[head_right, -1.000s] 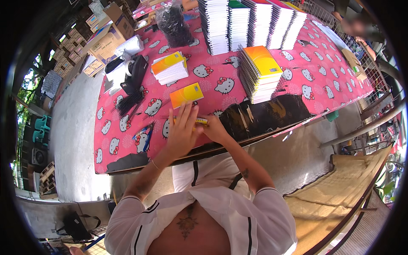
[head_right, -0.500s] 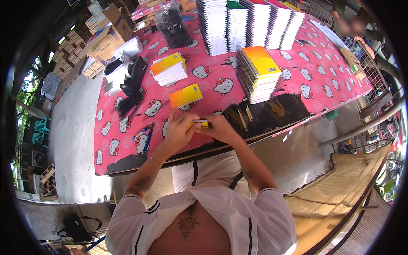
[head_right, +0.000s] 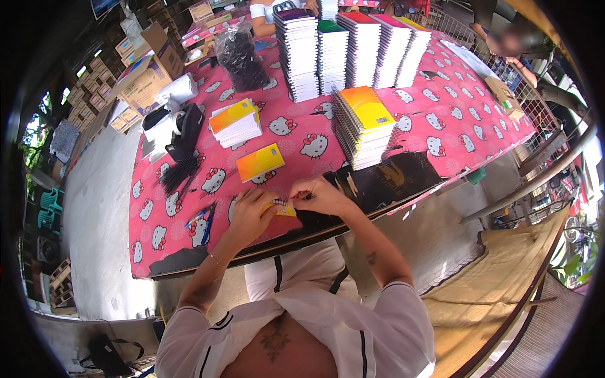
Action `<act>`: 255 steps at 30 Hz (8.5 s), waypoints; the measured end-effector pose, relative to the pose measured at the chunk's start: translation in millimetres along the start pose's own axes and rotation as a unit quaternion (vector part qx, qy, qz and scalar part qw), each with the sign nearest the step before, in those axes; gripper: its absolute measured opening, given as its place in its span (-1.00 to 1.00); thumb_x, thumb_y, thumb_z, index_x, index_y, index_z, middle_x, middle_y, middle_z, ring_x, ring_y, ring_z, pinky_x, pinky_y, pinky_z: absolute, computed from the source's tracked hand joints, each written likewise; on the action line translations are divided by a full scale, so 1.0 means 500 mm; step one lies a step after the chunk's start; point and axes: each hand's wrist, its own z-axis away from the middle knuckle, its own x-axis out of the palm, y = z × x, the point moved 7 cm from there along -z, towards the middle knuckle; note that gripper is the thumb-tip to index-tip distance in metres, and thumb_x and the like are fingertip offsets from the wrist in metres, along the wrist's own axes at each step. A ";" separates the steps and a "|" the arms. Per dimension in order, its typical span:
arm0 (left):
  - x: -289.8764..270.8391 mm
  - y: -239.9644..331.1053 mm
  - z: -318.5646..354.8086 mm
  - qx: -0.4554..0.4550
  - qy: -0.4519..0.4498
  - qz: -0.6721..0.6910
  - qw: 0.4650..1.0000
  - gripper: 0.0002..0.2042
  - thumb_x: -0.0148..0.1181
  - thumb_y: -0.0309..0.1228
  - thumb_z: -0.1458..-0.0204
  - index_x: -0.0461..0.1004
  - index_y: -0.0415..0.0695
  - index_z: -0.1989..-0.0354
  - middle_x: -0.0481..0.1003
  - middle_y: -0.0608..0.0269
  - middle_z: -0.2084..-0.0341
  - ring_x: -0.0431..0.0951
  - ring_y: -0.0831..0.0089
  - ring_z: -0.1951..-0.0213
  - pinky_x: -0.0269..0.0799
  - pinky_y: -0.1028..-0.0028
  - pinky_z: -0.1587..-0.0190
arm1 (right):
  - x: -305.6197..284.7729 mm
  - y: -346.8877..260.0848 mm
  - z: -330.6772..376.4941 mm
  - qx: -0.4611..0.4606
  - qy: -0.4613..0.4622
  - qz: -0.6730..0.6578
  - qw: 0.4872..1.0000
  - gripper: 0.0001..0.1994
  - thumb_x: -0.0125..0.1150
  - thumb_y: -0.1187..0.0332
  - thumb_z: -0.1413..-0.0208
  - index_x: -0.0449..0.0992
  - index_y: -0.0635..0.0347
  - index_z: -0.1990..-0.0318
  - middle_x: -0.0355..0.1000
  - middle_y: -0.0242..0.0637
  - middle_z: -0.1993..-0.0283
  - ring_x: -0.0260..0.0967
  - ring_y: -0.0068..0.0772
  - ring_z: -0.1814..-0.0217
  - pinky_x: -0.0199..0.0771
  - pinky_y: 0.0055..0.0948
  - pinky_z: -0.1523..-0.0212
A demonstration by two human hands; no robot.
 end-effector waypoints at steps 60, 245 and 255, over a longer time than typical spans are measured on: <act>-0.018 -0.098 0.060 -0.088 0.097 0.144 0.981 -0.52 0.28 -0.61 0.10 0.49 -0.12 -0.10 0.48 0.03 0.03 0.57 0.15 0.04 0.52 0.35 0.09 | 0.078 0.072 0.007 0.068 0.143 -0.192 0.968 -0.34 0.34 0.54 -0.11 0.19 0.17 -0.35 0.42 -0.25 -0.13 0.41 -0.47 -0.06 0.50 -0.50 -0.01; -0.123 0.082 -0.224 0.126 0.190 0.004 0.974 -0.81 0.26 -0.53 -0.01 0.58 -0.18 0.17 0.55 0.17 0.36 0.52 0.20 0.28 0.31 0.22 0.18 | -0.224 -0.239 0.098 -0.082 0.437 0.321 0.836 -0.56 0.41 0.40 -0.02 0.51 0.21 -0.09 0.45 0.00 -0.14 0.37 0.05 -0.19 0.33 -0.10 -0.23; 0.127 0.087 -0.450 0.194 0.113 0.245 0.943 -0.77 0.11 -0.71 0.00 0.58 -0.25 0.18 0.60 0.04 0.14 0.56 0.11 -0.10 0.53 0.25 -0.07 | -0.414 -0.057 0.125 0.046 0.457 0.186 0.869 -0.38 0.55 0.40 0.06 0.46 0.46 -0.17 0.61 -0.14 0.09 0.53 -0.53 0.11 0.54 -0.45 0.02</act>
